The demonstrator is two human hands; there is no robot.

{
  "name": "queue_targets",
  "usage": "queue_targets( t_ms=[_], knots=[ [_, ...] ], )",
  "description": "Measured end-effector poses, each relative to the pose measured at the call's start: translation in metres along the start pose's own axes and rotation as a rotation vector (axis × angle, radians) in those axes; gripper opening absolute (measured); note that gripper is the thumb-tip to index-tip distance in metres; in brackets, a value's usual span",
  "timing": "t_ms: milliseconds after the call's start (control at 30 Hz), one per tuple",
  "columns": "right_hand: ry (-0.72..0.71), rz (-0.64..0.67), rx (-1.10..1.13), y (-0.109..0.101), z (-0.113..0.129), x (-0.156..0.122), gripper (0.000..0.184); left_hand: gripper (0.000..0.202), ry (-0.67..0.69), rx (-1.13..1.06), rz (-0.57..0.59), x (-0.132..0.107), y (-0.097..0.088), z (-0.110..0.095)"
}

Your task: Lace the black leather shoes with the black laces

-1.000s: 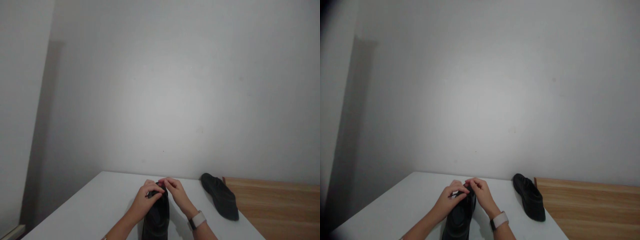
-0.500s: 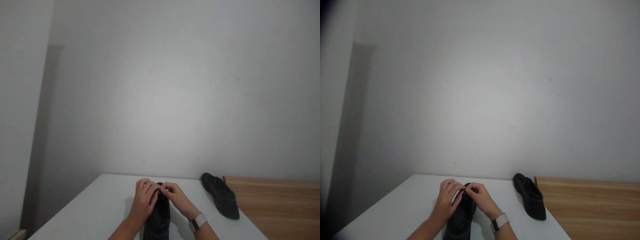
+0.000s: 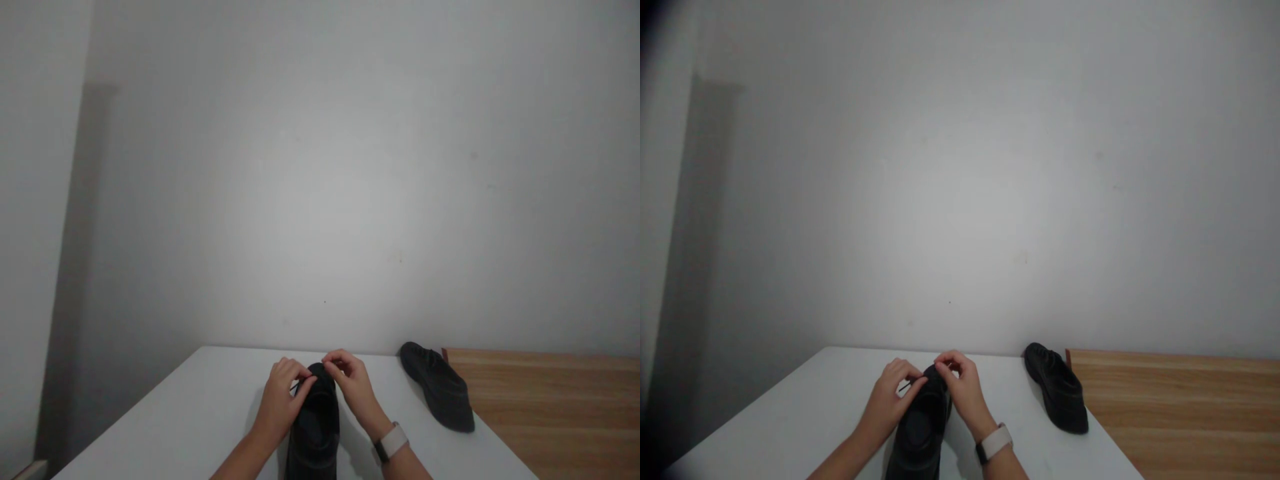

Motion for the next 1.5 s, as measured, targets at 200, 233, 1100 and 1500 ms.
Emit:
queue_targets(
  t_ms=[200, 233, 1100, 1500],
  knots=[
    [0.087, -0.088, 0.252, -0.012, -0.018, 0.001, 0.026, 0.018, -0.108, -0.232, 0.132, 0.003, 0.003, 0.013],
    [0.084, -0.130, 0.249, -0.016, -0.018, 0.000, 0.027, 0.018, -0.129, -0.281, 0.164, 0.003, 0.005, 0.015],
    [-0.023, -0.005, 0.401, 0.002, 0.004, -0.005, 0.021, 0.030, -0.367, -0.910, 0.372, -0.008, 0.041, 0.018],
    [-0.067, 0.122, 0.091, 0.015, 0.017, -0.007, 0.020, 0.018, -0.260, -0.662, 0.242, -0.001, 0.042, 0.023]
  ],
)
Point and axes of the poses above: each hand's wrist, its own x-axis towards the middle knuckle, its own y-axis out of the palm, z = x × y, the point moved 9 cm from there along x, towards the middle knuckle
